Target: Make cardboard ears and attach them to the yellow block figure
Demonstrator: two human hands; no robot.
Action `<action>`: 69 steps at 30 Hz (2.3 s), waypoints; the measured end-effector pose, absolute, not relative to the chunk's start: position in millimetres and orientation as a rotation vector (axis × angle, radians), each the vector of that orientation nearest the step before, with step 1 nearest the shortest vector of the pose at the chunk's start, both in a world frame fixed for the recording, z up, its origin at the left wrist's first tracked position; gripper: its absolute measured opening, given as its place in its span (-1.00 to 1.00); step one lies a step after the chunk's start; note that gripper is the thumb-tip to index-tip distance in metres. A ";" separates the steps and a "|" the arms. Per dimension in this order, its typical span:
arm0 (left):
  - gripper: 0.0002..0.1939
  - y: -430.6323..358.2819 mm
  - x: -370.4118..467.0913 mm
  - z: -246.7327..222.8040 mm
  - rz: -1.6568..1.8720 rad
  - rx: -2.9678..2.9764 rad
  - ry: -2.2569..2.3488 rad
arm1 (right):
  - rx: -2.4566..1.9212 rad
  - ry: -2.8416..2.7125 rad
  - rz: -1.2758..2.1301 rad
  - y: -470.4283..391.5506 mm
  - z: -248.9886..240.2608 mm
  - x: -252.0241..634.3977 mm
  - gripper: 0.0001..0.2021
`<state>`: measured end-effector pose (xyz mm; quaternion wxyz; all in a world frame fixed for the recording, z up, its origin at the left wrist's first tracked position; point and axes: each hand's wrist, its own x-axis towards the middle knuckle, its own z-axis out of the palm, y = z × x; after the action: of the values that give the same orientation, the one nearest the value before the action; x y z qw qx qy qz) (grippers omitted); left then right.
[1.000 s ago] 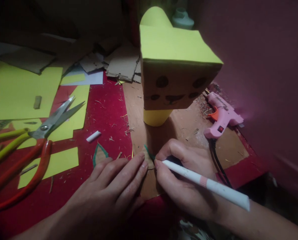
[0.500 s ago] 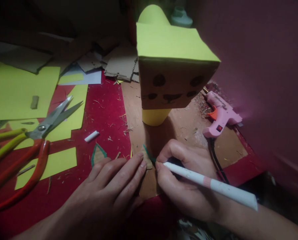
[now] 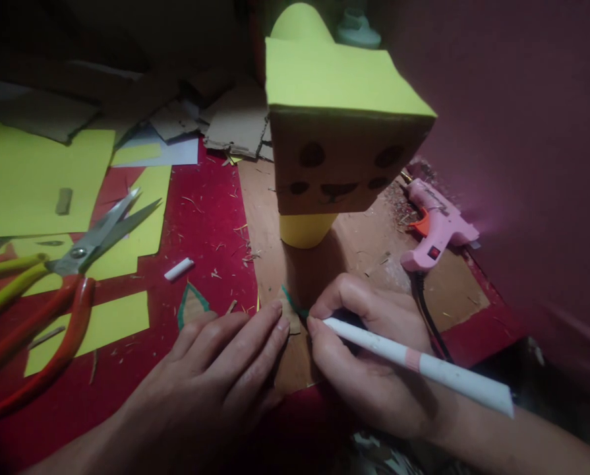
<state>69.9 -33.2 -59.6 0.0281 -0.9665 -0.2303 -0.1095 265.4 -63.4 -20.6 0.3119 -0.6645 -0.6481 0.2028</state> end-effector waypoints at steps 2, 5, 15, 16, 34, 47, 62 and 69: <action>-0.58 -33.0 70.1 -59.8 -0.358 -2.971 -0.705 | -1.755 -1.730 0.504 -63.4 -19.8 264.8 -0.89; -0.58 -33.0 70.4 -59.3 -0.355 -2.962 -0.682 | -1.742 -1.743 0.492 -64.2 -20.1 264.8 -0.88; -0.60 -29.3 71.4 -53.1 -0.370 -2.973 -0.668 | -1.747 -1.723 0.536 -65.5 -19.6 265.4 -0.88; -0.60 -29.1 71.5 -52.8 -0.361 -2.975 -0.673 | -1.747 -1.734 0.520 -65.4 -19.3 264.9 -0.87; -0.57 -31.7 70.5 -57.4 -0.345 -2.941 -0.655 | -1.751 -1.720 0.521 -65.6 -20.5 267.0 -0.89; -0.57 -27.6 72.5 -53.6 -0.380 -2.942 -0.633 | -1.719 -1.740 0.553 -66.5 -18.9 268.1 -0.87; -0.56 -28.5 71.9 -53.4 -0.402 -2.936 -0.637 | -1.704 -1.702 0.556 -66.7 -21.3 268.1 -0.87; -0.58 -27.5 72.2 -52.3 -0.382 -2.943 -0.627 | -1.735 -1.717 0.613 -65.8 -19.1 265.6 -0.88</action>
<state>72.2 -27.5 -52.3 0.0540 -0.9688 -0.2064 -0.1259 265.6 -65.8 -19.1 0.3075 -0.6559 -0.6493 0.2318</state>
